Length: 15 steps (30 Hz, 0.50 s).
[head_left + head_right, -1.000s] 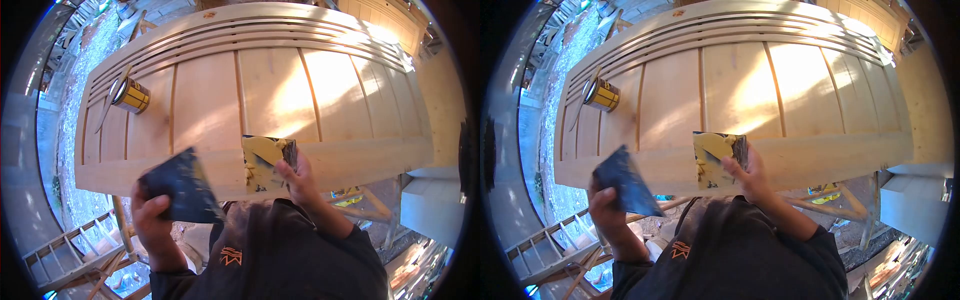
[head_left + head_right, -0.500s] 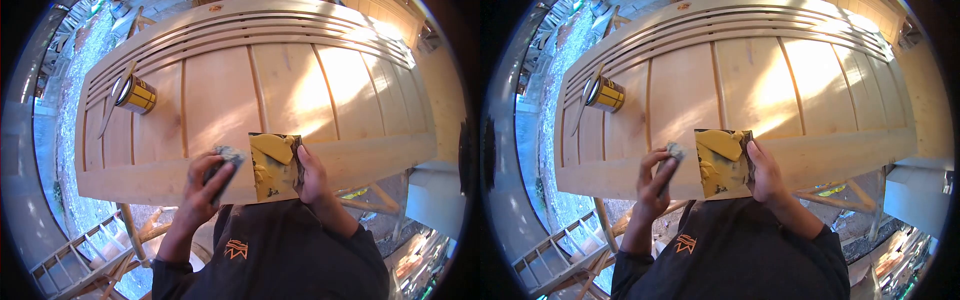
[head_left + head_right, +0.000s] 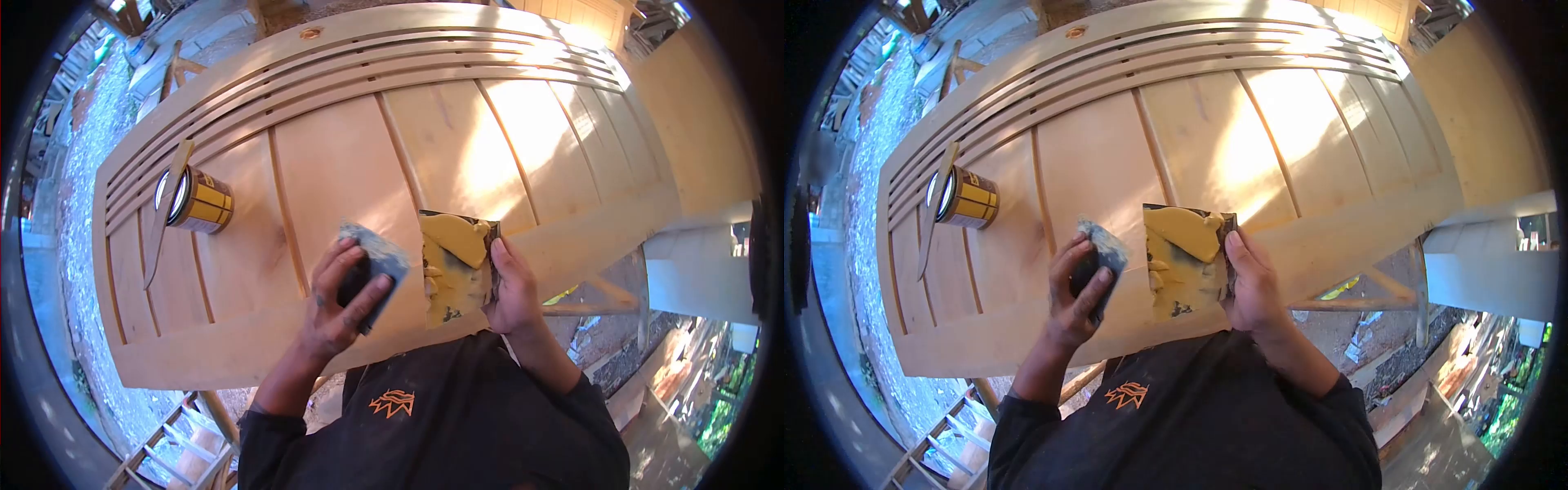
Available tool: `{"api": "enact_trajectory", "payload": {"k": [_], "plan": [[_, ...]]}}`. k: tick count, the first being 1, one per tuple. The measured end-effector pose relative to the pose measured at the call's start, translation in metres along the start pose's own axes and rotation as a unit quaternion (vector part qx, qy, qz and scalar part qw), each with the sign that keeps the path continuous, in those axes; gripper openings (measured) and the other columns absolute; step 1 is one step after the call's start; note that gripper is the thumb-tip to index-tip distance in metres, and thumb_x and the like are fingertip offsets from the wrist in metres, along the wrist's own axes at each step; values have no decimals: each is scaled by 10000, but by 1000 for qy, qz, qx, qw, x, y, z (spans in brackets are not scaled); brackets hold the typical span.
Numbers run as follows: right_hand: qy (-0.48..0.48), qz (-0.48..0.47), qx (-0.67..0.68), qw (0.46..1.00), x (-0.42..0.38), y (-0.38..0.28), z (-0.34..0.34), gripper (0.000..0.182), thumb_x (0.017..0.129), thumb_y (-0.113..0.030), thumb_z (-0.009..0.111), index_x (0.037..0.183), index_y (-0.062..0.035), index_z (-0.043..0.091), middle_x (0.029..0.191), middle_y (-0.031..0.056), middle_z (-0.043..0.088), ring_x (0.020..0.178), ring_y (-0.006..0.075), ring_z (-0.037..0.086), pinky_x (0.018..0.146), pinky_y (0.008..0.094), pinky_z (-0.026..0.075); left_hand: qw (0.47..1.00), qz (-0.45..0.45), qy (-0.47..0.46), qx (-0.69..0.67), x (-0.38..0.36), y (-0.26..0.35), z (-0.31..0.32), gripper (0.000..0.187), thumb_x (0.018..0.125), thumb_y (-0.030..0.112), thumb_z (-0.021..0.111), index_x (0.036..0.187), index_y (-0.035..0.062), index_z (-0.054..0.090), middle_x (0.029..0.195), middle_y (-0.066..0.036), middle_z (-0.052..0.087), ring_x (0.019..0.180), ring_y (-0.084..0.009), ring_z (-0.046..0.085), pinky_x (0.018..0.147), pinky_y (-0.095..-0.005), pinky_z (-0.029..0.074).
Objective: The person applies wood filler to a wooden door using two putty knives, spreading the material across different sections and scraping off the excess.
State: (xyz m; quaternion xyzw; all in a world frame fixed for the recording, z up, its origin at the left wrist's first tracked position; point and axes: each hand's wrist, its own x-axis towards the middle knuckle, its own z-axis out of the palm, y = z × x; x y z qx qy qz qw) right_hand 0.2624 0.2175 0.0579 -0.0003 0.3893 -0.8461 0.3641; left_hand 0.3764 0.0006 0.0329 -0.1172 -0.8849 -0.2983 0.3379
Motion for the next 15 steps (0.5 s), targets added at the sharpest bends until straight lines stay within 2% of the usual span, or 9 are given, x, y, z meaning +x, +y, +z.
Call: {"api": "enact_trajectory", "payload": {"k": [3, 4, 7, 8, 9, 11, 12, 13, 15], "plan": [[6, -9, 17, 1000, -2, 4, 8, 435, 1007, -257, 308, 1297, 59, 384, 1238, 180, 531, 1134, 253, 547, 970, 372, 447, 998, 10, -34, -46, -9, -20, 20, 533, 673, -15, 728, 1175, 131, 621, 1232, -176, 460, 1175, -410, 465, 976, -464, 438], [7, -26, 22, 999, -3, 2, 9, 417, 1007, -248, 317, 1284, 52, 402, 1228, 170, 540, 1124, 240, 551, 961, 364, 451, 995, -38, -96, 9, -7, -24, 16, 523, 701, -50, 683, 1193, 112, 608, 1234, -186, 456, 1158, -388, 484, 962, -437, 448], [41, -62, 0, 997, -2, -1, 7, 399, 1006, -246, 333, 1271, 37, 425, 1221, 153, 547, 1119, 228, 552, 956, 357, 450, 980, -179, -81, -40, -14, -35, 5, 510, 749, -78, 621, 1222, 108, 584, 1215, -206, 460, 1138, -362, 503, 926, -387, 467], [56, -63, -11, 996, -4, 3, 6, 398, 1006, -250, 336, 1272, 32, 427, 1224, 150, 547, 1121, 228, 550, 958, 358, 447, 977, -208, -14, -51, -14, -34, 1, 379, 828, -51, 563, 1192, 53, 582, 1151, -160, 532, 1092, -276, 535, 885, -340, 480], [55, -50, 11, 997, -5, 9, 2, 399, 1005, -256, 340, 1275, 26, 427, 1226, 146, 546, 1126, 229, 546, 962, 360, 443, 937, -310, 41, -156, -11, -30, 0, 326, 846, -11, 560, 1168, 30, 586, 1108, -149, 553, 1070, -257, 545, 880, -339, 478], [19, -14, 55, 998, 0, 19, -7, 402, 1004, -268, 349, 1282, 13, 427, 1232, 137, 544, 1136, 232, 539, 969, 366, 435, 794, -479, 180, -329, 0, -23, -3, 256, 882, 69, 556, 1120, -18, 594, 1023, -126, 595, 1026, -219, 564, 871, -336, 472], [14, 6, 34, 999, -1, 24, -7, 461, 999, -323, 354, 1344, -19, 384, 1286, 126, 516, 1189, 232, 503, 1005, 385, 404, 724, -513, 278, -368, -8, -31, 10, 190, 887, 110, 563, 1024, -13, 611, 983, -80, 612, 943, -163, 579, 876, -315, 457], [9, 19, 30, 999, 0, 29, -7, 467, 1000, -325, 348, 1357, -23, 371, 1304, 126, 500, 1209, 241, 482, 1024, 398, 379, 653, -554, 313, -411, 11, -24, 7, 127, 873, 126, 575, 921, 22, 631, 958, -55, 620, 875, -155, 581, 877, -302, 438], [-25, 53, 40, 997, 0, 38, -6, 476, 1004, -325, 332, 1380, -35, 343, 1361, 141, 443, 1246, 276, 437, 1058, 429, 332, 637, -545, 291, -462, -14, -40, 28, 124, 849, 157, 600, 799, 58, 654, 883, -25, 622, 837, -133, 573, 831, -292, 427]]}}
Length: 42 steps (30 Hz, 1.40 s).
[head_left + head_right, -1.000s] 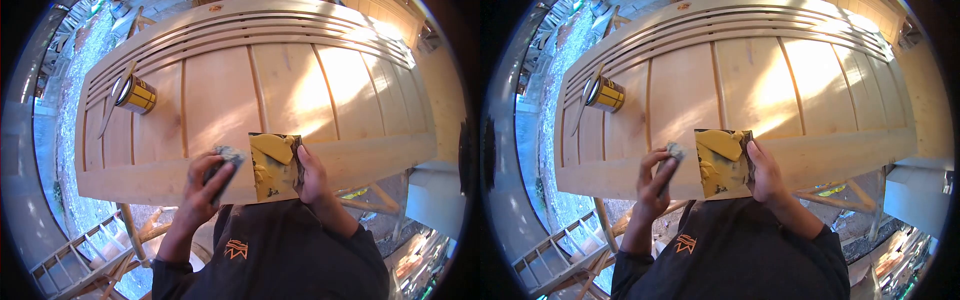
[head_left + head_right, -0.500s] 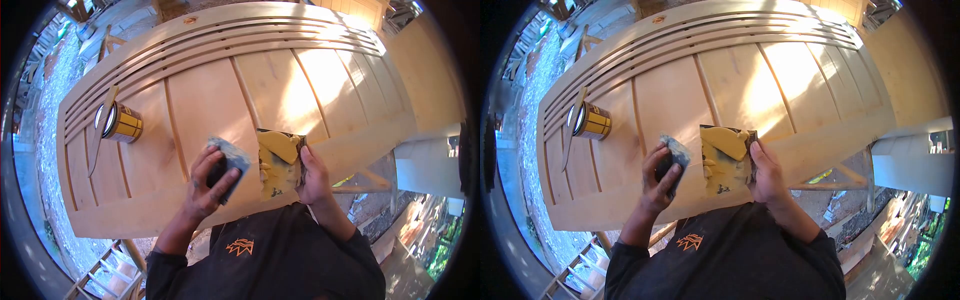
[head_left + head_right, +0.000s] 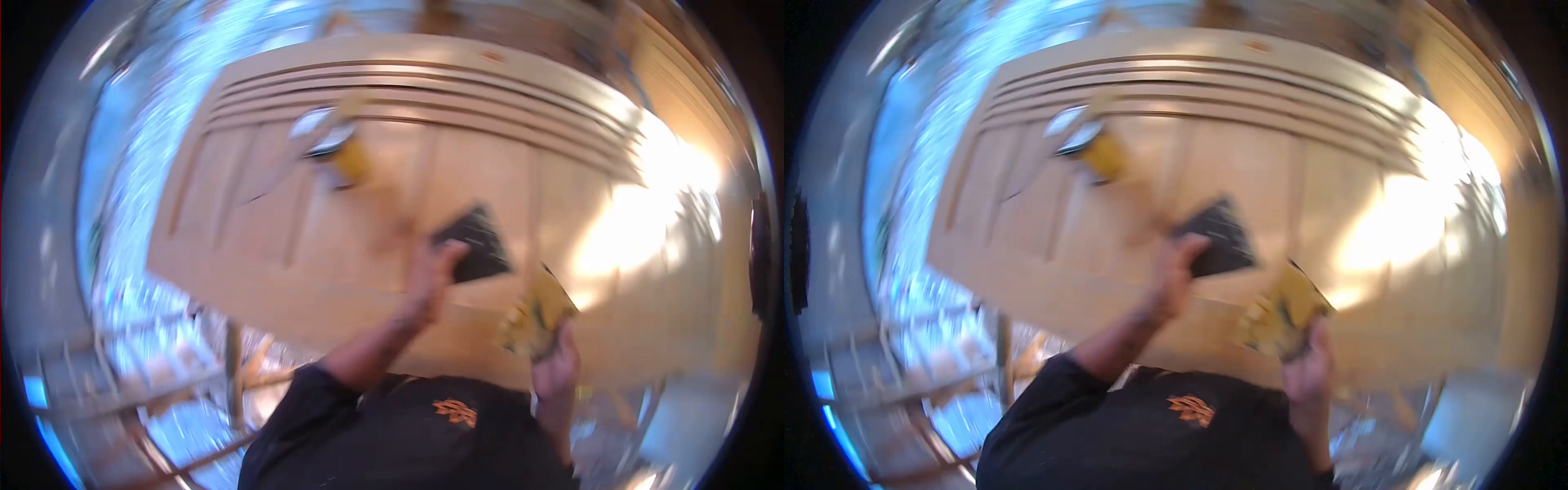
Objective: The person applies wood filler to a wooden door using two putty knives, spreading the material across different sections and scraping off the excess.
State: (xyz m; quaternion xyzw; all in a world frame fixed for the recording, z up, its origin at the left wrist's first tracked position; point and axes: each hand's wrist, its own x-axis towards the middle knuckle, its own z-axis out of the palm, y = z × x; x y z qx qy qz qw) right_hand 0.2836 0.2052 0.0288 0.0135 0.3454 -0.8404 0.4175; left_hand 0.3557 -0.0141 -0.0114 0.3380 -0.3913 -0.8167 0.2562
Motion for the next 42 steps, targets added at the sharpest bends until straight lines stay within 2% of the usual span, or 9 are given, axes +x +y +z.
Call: {"api": "enact_trajectory", "payload": {"k": [3, 20, 22, 26, 29, 34, 37, 39, 42], "plan": [[-39, 76, 43, 995, 1, 6, -12, 495, 999, -337, 345, 1399, -45, 318, 1394, 130, 413, 1267, 294, 411, 1076, 453, 311, 997, -61, 48, -2, -16, 7, 22, 275, 821, 70, 636, 1077, 7, 560, 890, -64, 607, 850, -136, 570, 747, -276, 468], [-61, 71, -38, 995, 0, 0, -42, 459, 1000, -303, 370, 1361, -21, 360, 1378, 121, 432, 1251, 266, 434, 1057, 434, 339, 981, -88, -95, 142, -61, -4, 10, 215, 872, 193, 616, 969, 2, 597, 840, -57, 615, 767, -121, 587, 635, -274, 495], [-48, 22, -57, 997, -3, -3, -50, 457, 996, -299, 383, 1353, -15, 370, 1370, 117, 443, 1242, 266, 445, 1055, 431, 342, 979, 33, -105, 169, -51, 9, -19, 254, 900, 216, 587, 1035, 1, 577, 929, -77, 621, 830, -156, 604, 697, -310, 510], [-27, -7, -47, 998, -10, -19, -60, 467, 990, -309, 402, 1343, -4, 382, 1356, 117, 461, 1231, 267, 457, 1051, 430, 346, 725, 471, 69, 498, -66, 112, -33, 264, 790, 102, 651, 1024, 9, 574, 951, -150, 593, 870, -295, 591, 723, -408, 500], [-34, -19, -57, 998, -11, -31, -67, 471, 989, -325, 401, 1340, -12, 390, 1350, 116, 468, 1228, 268, 460, 1050, 427, 349, 606, 528, 67, 592, -56, 172, -33, 502, 739, 125, 694, 1191, 30, 497, 1157, -211, 482, 1046, -382, 490, 881, -450, 427], [-44, 36, -50, 997, -6, -40, -63, 468, 987, -346, 395, 1332, -32, 410, 1336, 114, 486, 1208, 278, 477, 1032, 436, 366, 463, 389, 72, 793, 13, 208, -39, 1074, 639, 445, 782, 1440, 46, 189, 1404, -299, 250, 1287, -450, 282, 1057, -572, 224], [-71, 47, -37, 996, -8, -42, -48, 462, 981, -325, 408, 1331, -24, 407, 1334, 125, 486, 1207, 284, 481, 1031, 447, 370, 519, 248, 98, 812, 62, 219, -59, 1168, 580, 534, 790, 1442, 35, 179, 1394, -307, 279, 1290, -444, 288, 1037, -573, 250], [98, 24, -67, 993, -31, -46, -5, 510, 978, -333, 408, 1368, -9, 358, 1390, 124, 426, 1286, 275, 387, 1097, 429, 266, 593, 170, 91, 781, 82, 231, -58, 1157, 543, 558, 800, 1414, 25, 256, 1359, -299, 343, 1278, -442, 311, 1018, -549, 299], [161, -11, -132, 978, -43, -54, -21, 510, 977, -328, 411, 1373, -11, 362, 1388, 125, 436, 1279, 273, 402, 1099, 422, 274, 562, 130, 48, 816, 105, 229, -60, 1060, 527, 570, 799, 1330, 14, 388, 1287, -281, 430, 1229, -444, 376, 963, -514, 375]]}}
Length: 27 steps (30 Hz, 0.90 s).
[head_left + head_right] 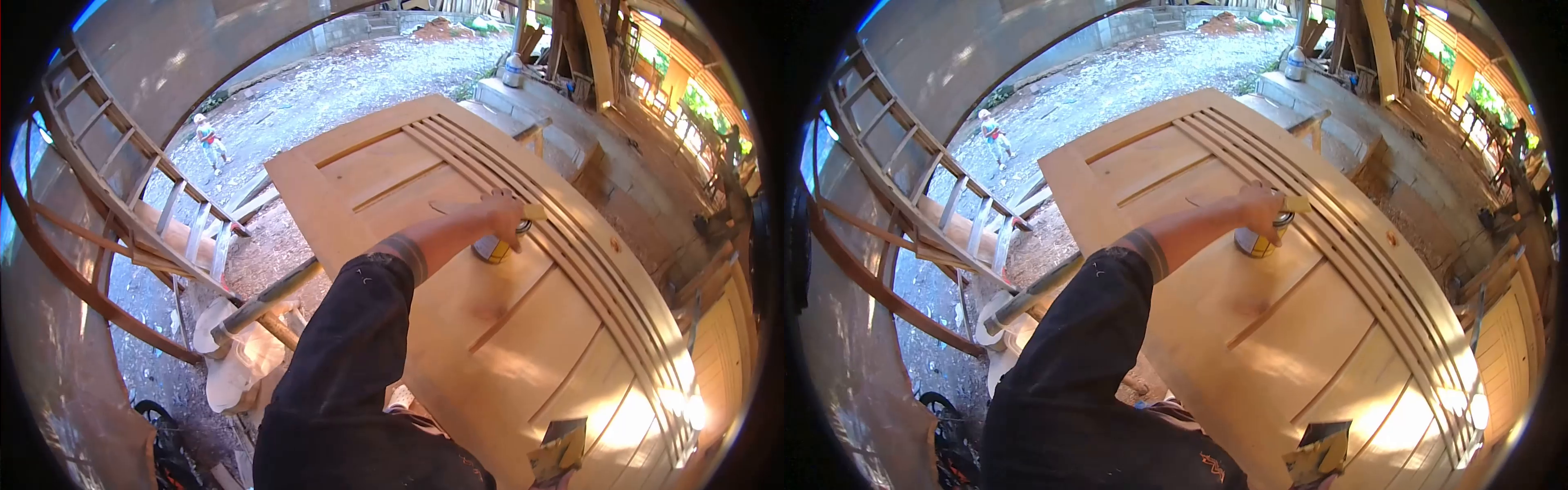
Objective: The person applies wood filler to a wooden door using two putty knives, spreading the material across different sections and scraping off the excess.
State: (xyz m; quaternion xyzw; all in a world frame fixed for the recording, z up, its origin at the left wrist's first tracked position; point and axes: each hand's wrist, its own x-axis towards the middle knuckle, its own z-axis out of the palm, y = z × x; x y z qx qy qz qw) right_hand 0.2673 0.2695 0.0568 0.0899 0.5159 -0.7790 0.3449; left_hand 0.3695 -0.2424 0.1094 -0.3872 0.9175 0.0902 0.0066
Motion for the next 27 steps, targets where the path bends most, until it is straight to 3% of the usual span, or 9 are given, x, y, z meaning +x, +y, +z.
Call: {"api": "enact_trajectory", "payload": {"k": [1, 3, 5, 8, 9, 11, 13, 15, 27], "plan": [[13, -11, -7, 1000, -2, -2, -5, 507, 976, -326, 413, 1371, -12, 366, 1383, 126, 441, 1273, 272, 410, 1092, 419, 284, 998, -1, 58, 29, -3, 0, 7, 974, 507, 544, 817, 1250, 18, 470, 1232, -249, 487, 1194, -379, 441, 930, -446, 421], [26, -18, -7, 999, 0, -11, -15, 500, 975, -322, 418, 1367, -14, 374, 1374, 126, 452, 1260, 270, 424, 1080, 413, 304, 996, 74, -38, 7, 25, -18, 26, 977, 503, 471, 840, 1276, 26, 444, 1220, -228, 507, 1163, -319, 481, 935, -400, 425], [44, -31, 34, 998, -2, -12, -31, 494, 974, -318, 423, 1362, -16, 383, 1365, 127, 462, 1247, 268, 438, 1067, 408, 324, 998, 13, 13, -55, 0, -11, 24, 1084, 491, 373, 846, 1391, 50, 334, 1244, -215, 516, 1114, -331, 515, 946, -385, 420], [59, -22, 119, 991, 6, 1, -54, 484, 972, -311, 431, 1356, -19, 395, 1351, 127, 478, 1228, 265, 460, 1048, 400, 355, 979, 136, 149, 43, 1, -8, 24, 980, 582, 426, 781, 1345, -25, 363, 1224, -238, 527, 1149, -339, 509, 1004, -448, 380], [72, -29, 146, 986, 4, 4, -63, 481, 972, -309, 433, 1354, -20, 399, 1346, 128, 483, 1222, 264, 467, 1041, 397, 365, 998, 44, 15, 40, 4, -5, 19, 1064, 557, 458, 796, 1374, -31, 321, 1218, -230, 534, 1131, -340, 520, 934, -446, 441], [117, -52, 136, 982, -11, -2, -57, 457, 973, -282, 442, 1347, -21, 408, 1325, 128, 504, 1225, 243, 476, 1038, 361, 388, 995, 11, 72, 66, -11, 18, 2, 1072, 564, 428, 816, 1393, -7, 295, 1232, -267, 496, 1136, -413, 488, 908, -449, 455], [-31, -201, 169, 964, -12, 8, -67, 456, 970, -293, 430, 1332, -18, 400, 1337, 131, 482, 1216, 286, 475, 1042, 448, 361, 995, 28, 68, 63, -12, 29, -6, 1076, 556, 431, 820, 1402, 25, 295, 1266, -291, 443, 1155, -425, 462, 932, -454, 438], [-6, -204, 190, 960, -14, 10, -73, 456, 964, -275, 443, 1322, 3, 397, 1325, 137, 488, 1206, 286, 484, 1041, 445, 363, 991, 59, 87, 81, -8, 39, -7, 1075, 531, 411, 832, 1406, 73, 307, 1310, -297, 372, 1177, -437, 423, 971, -469, 404], [47, -267, 210, 939, 15, -64, -217, 418, 964, -254, 463, 1294, 1, 433, 1280, 100, 512, 1175, 223, 497, 1024, 380, 378, 918, 386, 35, 78, -56, 364, -3, 983, 502, 257, 875, 1337, 53, 398, 1266, -219, 423, 1175, -390, 433, 975, -474, 403]]}}
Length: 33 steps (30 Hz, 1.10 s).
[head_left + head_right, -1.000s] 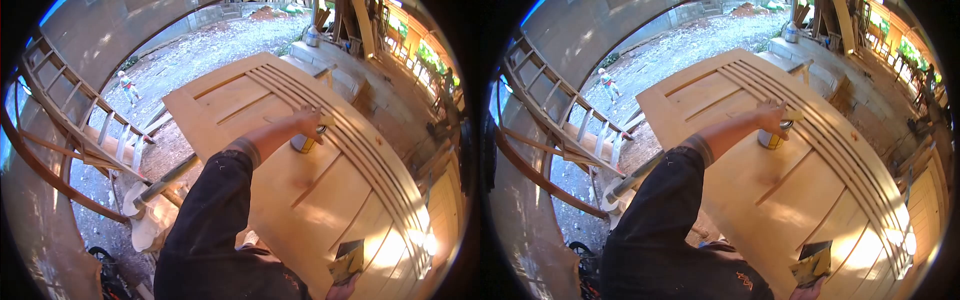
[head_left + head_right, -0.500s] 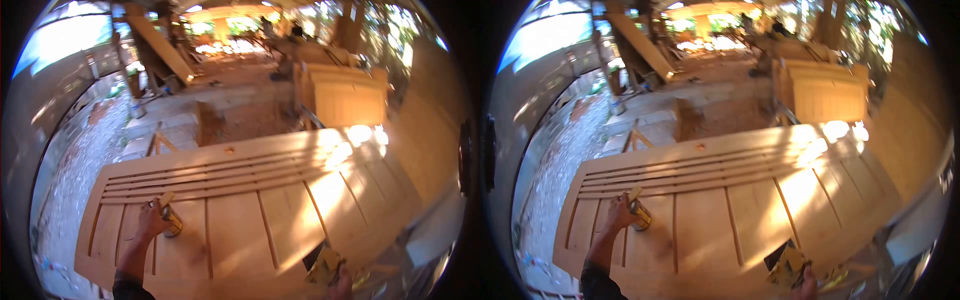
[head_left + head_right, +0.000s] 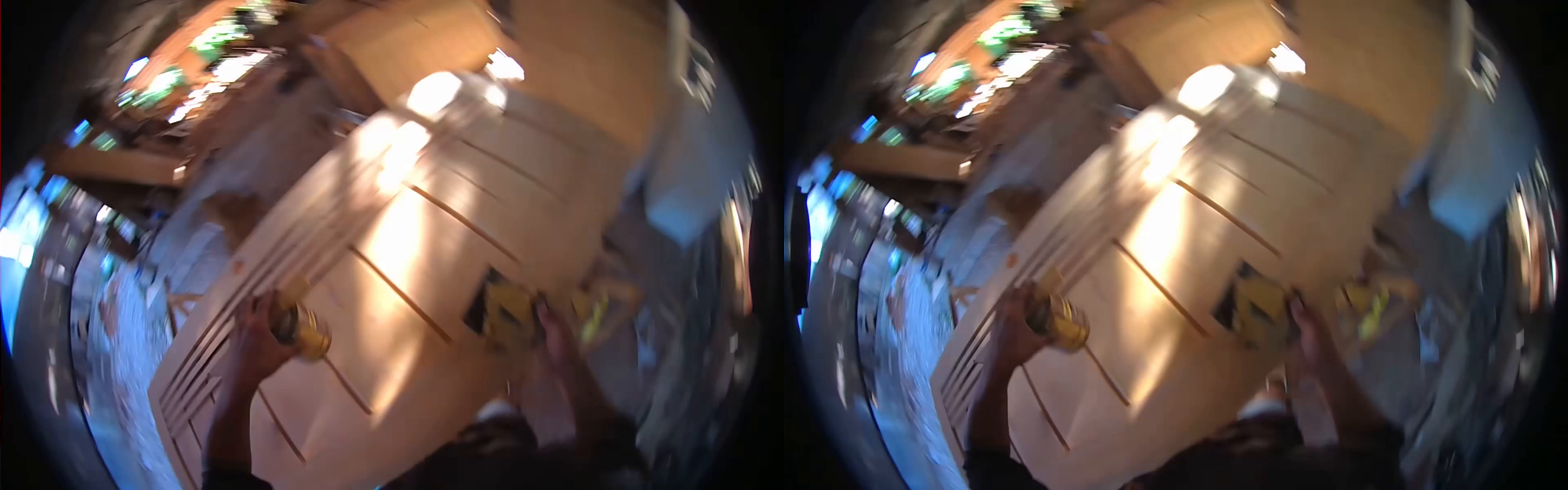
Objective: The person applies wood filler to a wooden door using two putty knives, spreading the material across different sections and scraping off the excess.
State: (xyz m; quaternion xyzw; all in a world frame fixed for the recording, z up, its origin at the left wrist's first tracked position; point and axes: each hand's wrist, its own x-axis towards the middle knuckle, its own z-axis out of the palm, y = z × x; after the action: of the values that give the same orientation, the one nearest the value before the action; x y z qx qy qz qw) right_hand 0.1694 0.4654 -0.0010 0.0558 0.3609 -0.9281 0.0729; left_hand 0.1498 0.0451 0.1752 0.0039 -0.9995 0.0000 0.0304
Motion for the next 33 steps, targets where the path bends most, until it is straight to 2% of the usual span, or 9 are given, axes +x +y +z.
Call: {"api": "enact_trajectory", "payload": {"k": [5, 9, 13, 23, 24, 27, 29, 31, 33], "plan": [[22, -27, 14, 999, 27, -40, -50, 392, 991, -239, 414, 1255, 48, 447, 1217, 118, 549, 1116, 201, 542, 983, 350, 421, 967, 192, 60, -154, 117, 149, 40, 865, 540, 191, 864, 1272, -8, 448, 1097, -207, 532, 1048, -360, 538, 906, -426, 447], [46, -44, 27, 998, 21, -56, -64, 370, 999, -220, 384, 1239, 54, 448, 1200, 150, 553, 1098, 225, 565, 964, 354, 445, 945, 217, 6, -246, 190, 233, 67, 903, 555, 237, 860, 1322, 34, 427, 1116, -228, 519, 1083, -366, 534, 912, -424, 455], [119, -18, 47, 992, -13, -67, -84, 401, 1000, -239, 372, 1298, 28, 383, 1256, 141, 521, 1141, 235, 547, 981, 377, 443, 976, 184, 14, -113, 221, 308, 85, 961, 577, 340, 841, 1364, 42, 377, 1182, -234, 495, 1093, -371, 532, 905, -434, 464], [195, -16, 88, 977, -67, -66, -111, 432, 1000, -277, 374, 1284, 48, 394, 1254, 154, 524, 1160, 252, 533, 1001, 390, 420, 990, 134, 23, -30, 235, 335, 109, 1062, 568, 462, 830, 1410, 59, 322, 1299, -272, 412, 1199, -423, 427, 991, -498, 374], [191, -9, 83, 978, -63, -69, -106, 417, 1001, -264, 375, 1270, 53, 409, 1235, 156, 535, 1148, 247, 539, 996, 387, 424, 986, 153, 64, -8, 228, 336, 107, 962, 663, 450, 779, 1396, 30, 319, 1306, -281, 403, 1191, -444, 421, 1001, -543, 320], [156, -3, 70, 985, -39, -79, -82, 384, 1001, -239, 381, 1235, 58, 449, 1189, 151, 564, 1114, 231, 557, 978, 373, 434, 916, 316, 218, -120, 193, 324, 83, 794, 757, 357, 731, 1372, 25, 353, 1298, -270, 420, 1185, -429, 436, 986, -518, 355], [94, -16, 71, 993, -22, -76, -72, 378, 999, -243, 391, 1221, 52, 471, 1171, 136, 580, 1093, 215, 567, 964, 359, 440, 898, 304, 117, -295, 146, 309, 75, 596, 836, 294, 668, 1302, 3, 438, 1217, -225, 517, 1122, -361, 513, 943, -426, 433], [54, 13, 89, 994, -6, -68, -62, 373, 997, -245, 399, 1216, 46, 481, 1163, 124, 587, 1072, 201, 574, 949, 345, 444, 872, 203, -91, -436, 100, 274, 105, 463, 888, 276, 598, 1224, -25, 498, 1095, -159, 596, 1011, -274, 587, 872, -360, 481], [17, 46, 97, 994, 7, -63, -47, 372, 994, -250, 408, 1210, 42, 490, 1157, 116, 593, 1057, 190, 577, 938, 334, 446, 722, 13, -187, -666, 52, 260, 113, 363, 888, 184, 596, 1176, -26, 526, 1007, -126, 614, 956, -258, 617, 850, -389, 494]]}}
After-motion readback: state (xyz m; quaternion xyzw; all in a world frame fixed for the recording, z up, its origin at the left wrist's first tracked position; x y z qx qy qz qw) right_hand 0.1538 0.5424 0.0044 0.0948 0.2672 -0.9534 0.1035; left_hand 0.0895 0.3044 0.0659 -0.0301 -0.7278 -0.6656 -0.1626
